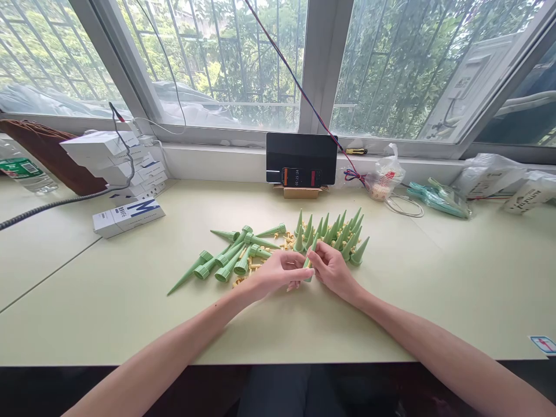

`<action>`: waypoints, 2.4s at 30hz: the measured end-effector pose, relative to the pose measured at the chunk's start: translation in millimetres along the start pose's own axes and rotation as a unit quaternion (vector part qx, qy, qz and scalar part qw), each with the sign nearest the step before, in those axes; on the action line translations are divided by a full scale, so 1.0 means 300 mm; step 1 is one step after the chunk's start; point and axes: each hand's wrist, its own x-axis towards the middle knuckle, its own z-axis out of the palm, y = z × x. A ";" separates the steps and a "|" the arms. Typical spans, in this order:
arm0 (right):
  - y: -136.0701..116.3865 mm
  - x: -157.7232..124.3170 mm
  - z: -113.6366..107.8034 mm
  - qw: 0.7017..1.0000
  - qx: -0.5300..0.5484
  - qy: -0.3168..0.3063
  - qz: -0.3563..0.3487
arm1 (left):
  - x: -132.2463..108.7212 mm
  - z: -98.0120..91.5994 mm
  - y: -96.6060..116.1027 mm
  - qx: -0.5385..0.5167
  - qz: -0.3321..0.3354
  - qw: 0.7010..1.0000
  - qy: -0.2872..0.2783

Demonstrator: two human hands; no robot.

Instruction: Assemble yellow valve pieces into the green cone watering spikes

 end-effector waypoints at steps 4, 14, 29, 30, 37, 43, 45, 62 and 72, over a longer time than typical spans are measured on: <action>0.002 -0.001 0.000 1.000 0.001 0.000 0.001 | -0.001 0.000 -0.003 -0.003 0.001 1.000 0.000; -0.002 0.000 -0.001 1.000 -0.004 0.004 0.000 | 0.000 0.001 0.001 -0.010 0.002 1.000 -0.002; -0.005 0.001 0.002 1.000 -0.019 0.004 -0.006 | 0.000 0.002 0.011 -0.011 -0.006 1.000 0.000; -0.004 0.000 0.002 1.000 -0.015 0.003 -0.008 | -0.001 0.002 0.012 -0.012 -0.006 1.000 -0.001; -0.008 -0.005 0.005 1.000 0.017 0.006 -0.005 | -0.005 0.005 0.023 -0.009 0.004 1.000 -0.015; -0.017 -0.006 0.005 0.999 0.003 0.043 -0.020 | -0.002 0.000 0.013 0.045 0.016 0.998 -0.030; -0.017 -0.007 0.005 0.999 0.010 0.043 -0.026 | -0.002 -0.003 0.013 0.063 0.019 0.997 -0.033; -0.016 -0.011 0.010 1.000 0.012 -0.013 -0.004 | 0.011 -0.029 -0.021 0.081 0.050 0.995 0.013; -0.017 -0.004 -0.004 0.997 -0.071 0.025 -0.027 | -0.021 -0.065 0.054 0.224 0.093 0.963 0.119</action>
